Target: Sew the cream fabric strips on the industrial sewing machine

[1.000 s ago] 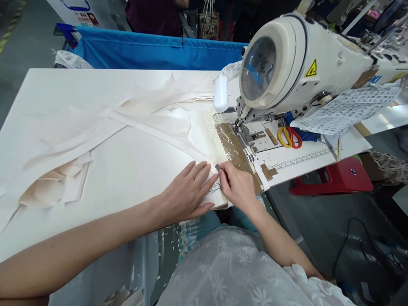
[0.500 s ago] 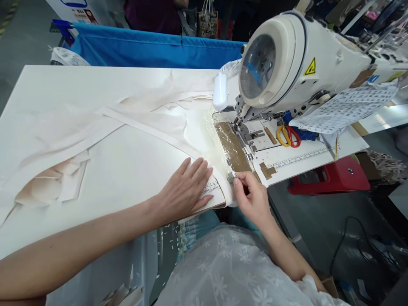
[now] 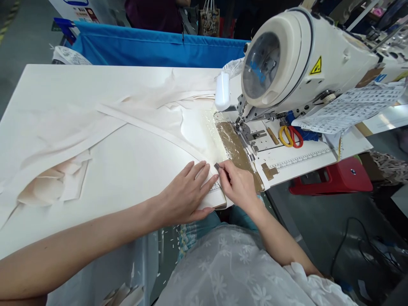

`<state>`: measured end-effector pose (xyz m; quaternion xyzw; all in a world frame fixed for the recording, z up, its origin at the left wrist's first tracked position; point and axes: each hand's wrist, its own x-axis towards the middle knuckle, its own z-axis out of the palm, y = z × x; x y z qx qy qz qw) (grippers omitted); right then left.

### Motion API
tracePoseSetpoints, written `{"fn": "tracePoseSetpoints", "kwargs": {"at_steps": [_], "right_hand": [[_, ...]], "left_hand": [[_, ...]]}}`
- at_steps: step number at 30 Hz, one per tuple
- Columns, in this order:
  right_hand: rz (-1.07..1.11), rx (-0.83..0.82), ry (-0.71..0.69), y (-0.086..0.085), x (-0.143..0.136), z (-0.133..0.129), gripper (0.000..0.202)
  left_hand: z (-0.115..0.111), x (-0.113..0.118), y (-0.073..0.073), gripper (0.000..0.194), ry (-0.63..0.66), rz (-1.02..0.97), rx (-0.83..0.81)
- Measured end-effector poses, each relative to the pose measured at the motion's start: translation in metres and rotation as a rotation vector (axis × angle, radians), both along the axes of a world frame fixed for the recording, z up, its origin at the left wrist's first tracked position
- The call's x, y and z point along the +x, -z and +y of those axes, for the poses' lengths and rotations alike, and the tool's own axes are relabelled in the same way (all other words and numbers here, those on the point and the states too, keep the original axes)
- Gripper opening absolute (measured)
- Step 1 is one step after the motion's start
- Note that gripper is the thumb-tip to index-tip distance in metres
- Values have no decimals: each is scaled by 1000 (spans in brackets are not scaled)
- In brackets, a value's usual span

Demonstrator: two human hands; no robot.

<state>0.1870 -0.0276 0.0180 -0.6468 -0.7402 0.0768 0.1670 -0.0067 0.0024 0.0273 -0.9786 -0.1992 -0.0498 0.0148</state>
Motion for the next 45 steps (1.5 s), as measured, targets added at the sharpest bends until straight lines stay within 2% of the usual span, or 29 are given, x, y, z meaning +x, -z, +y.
{"fn": "tracePoseSetpoints", "kwargs": {"at_steps": [9, 13, 16, 18, 21, 26, 37, 42, 45], "right_hand": [[-102, -29, -57, -9, 2, -7, 20], [62, -72, -46, -16, 15, -22, 18], [235, -72, 48, -18, 19, -30, 17], [274, -35, 92, -15, 17, -33, 17], [212, 10, 75, -8, 11, -31, 18], [59, 31, 40, 1, 7, -24, 22], [-82, -6, -32, -7, 8, -29, 21], [67, -70, -6, -12, 21, -39, 18], [179, -27, 77, -12, 21, -43, 19]], "left_hand": [[-1, 1, 0, 74, -14, 17, 29], [-3, 2, 1, 73, -29, 18, 25], [-4, 3, 4, 70, -39, -10, 2], [-4, 3, 5, 66, -5, -44, -20], [-4, 3, 4, 63, 56, -56, -50], [-5, 2, 3, 65, 78, -31, -30], [-6, 3, 5, 66, 77, -42, 15], [-10, 4, 5, 66, 68, -26, 32], [-11, 4, 5, 72, -14, 4, 81]]}}
